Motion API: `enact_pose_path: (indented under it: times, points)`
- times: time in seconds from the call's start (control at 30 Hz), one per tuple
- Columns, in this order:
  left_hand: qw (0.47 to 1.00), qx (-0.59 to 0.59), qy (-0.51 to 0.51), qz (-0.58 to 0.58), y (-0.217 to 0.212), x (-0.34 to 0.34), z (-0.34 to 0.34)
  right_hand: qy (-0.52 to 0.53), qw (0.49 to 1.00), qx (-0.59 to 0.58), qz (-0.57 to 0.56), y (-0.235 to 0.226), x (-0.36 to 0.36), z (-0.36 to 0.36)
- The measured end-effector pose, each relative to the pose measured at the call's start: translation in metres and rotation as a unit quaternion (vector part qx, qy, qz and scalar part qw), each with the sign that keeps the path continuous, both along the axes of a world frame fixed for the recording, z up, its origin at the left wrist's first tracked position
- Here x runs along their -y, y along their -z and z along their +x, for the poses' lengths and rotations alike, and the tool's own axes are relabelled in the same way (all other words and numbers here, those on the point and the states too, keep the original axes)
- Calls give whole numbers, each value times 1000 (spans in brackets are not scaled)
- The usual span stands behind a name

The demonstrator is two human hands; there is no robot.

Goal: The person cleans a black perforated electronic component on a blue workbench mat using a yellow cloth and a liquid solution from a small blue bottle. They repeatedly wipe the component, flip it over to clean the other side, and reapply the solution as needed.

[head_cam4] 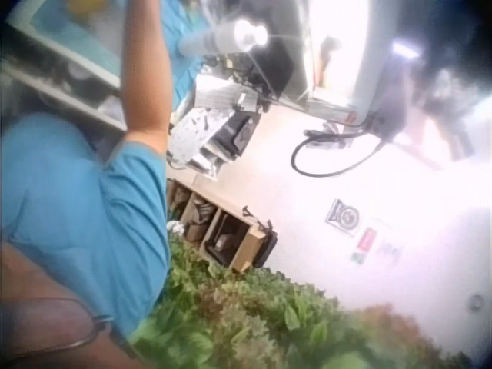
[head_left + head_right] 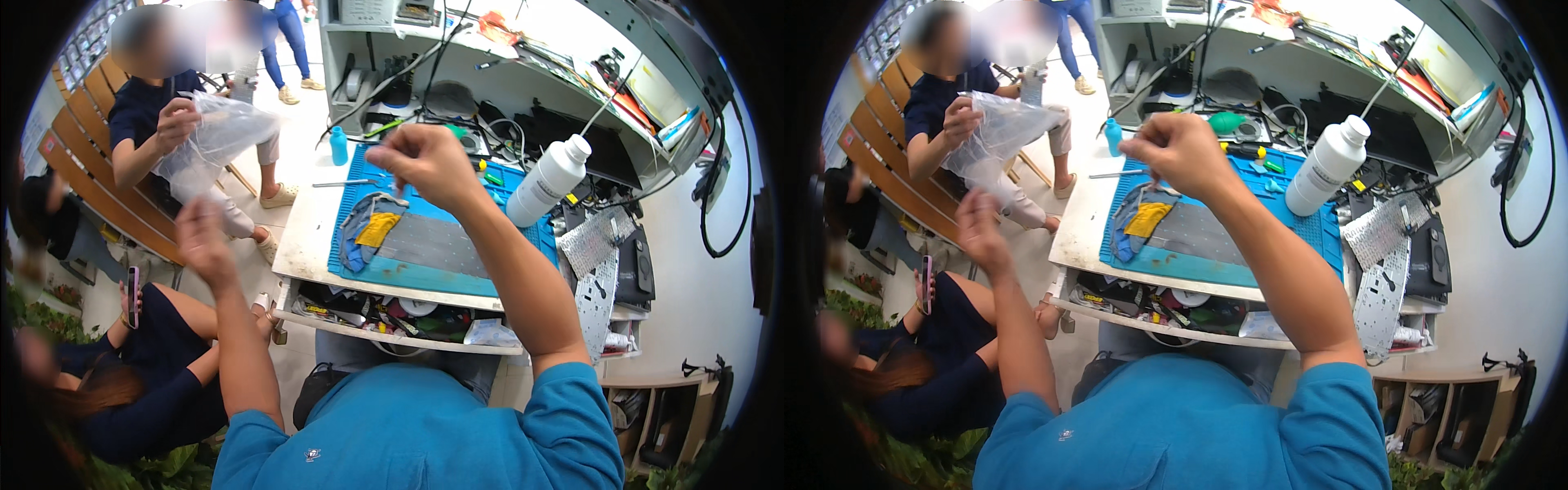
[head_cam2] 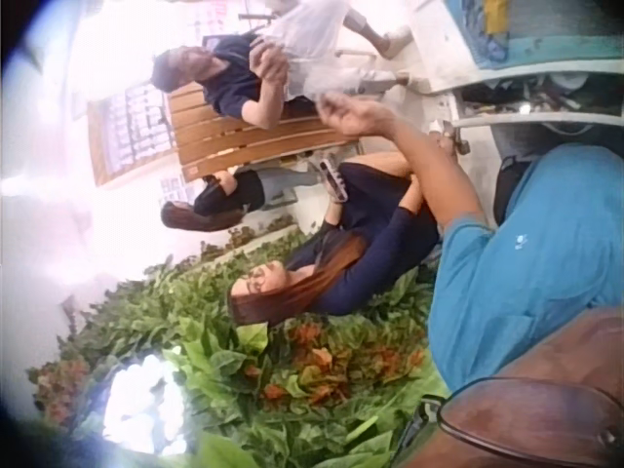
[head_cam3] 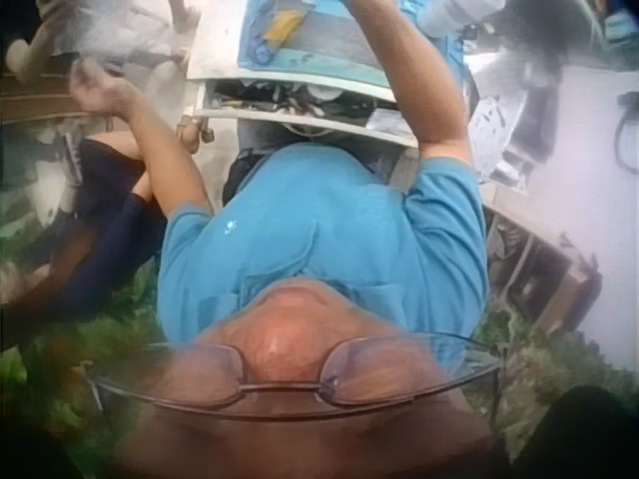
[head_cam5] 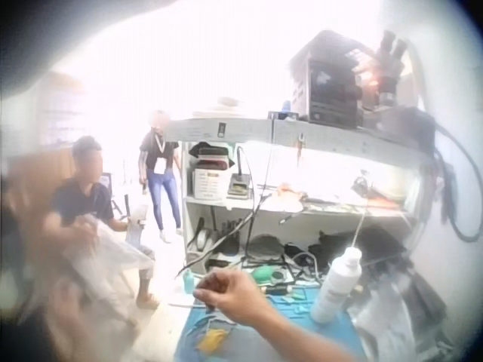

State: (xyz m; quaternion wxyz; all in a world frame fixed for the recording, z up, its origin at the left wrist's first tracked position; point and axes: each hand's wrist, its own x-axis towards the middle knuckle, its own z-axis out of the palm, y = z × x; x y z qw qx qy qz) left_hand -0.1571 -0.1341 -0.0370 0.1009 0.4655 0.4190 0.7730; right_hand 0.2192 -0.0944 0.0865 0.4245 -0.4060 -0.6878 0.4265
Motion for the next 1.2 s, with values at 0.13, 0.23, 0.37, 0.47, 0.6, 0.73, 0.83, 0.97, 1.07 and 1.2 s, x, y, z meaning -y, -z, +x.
enact_pose_path:
  times: [0.13, 0.23, 0.37, 0.47, 0.6, 0.73, 0.83, 0.97, 1.07, 1.2]
  points:
    - [889, -332, 284, -141, -28, 6, 127, 88, 987, 81, 112, 30, 61, 58]
    - [826, -452, 285, -180, -21, 0, 171, 110, 959, 252, 68, 40, 122, 93]
    - [782, -547, 241, -176, 8, -14, 182, 100, 917, 350, 161, 84, 196, 105]
    - [799, -525, 227, -183, 3, -11, 187, 118, 894, 406, 148, 110, 219, 107]
    - [809, -531, 162, -193, -2, -27, 177, 141, 892, 401, 153, 134, 229, 113]
    - [856, -459, 198, -132, -26, -2, 229, 187, 886, 385, 179, 133, 225, 111]
    - [808, -473, 342, -82, -22, 36, 316, 248, 874, 384, 165, 138, 220, 115]
    - [780, -543, 280, -135, 10, 41, 337, 233, 881, 382, 155, 146, 220, 128]
    - [796, -558, 161, -173, 15, 17, 262, 236, 885, 368, 158, 148, 220, 127]
    - [759, -591, 37, -269, -5, -6, 181, 243, 887, 357, 165, 149, 219, 126]
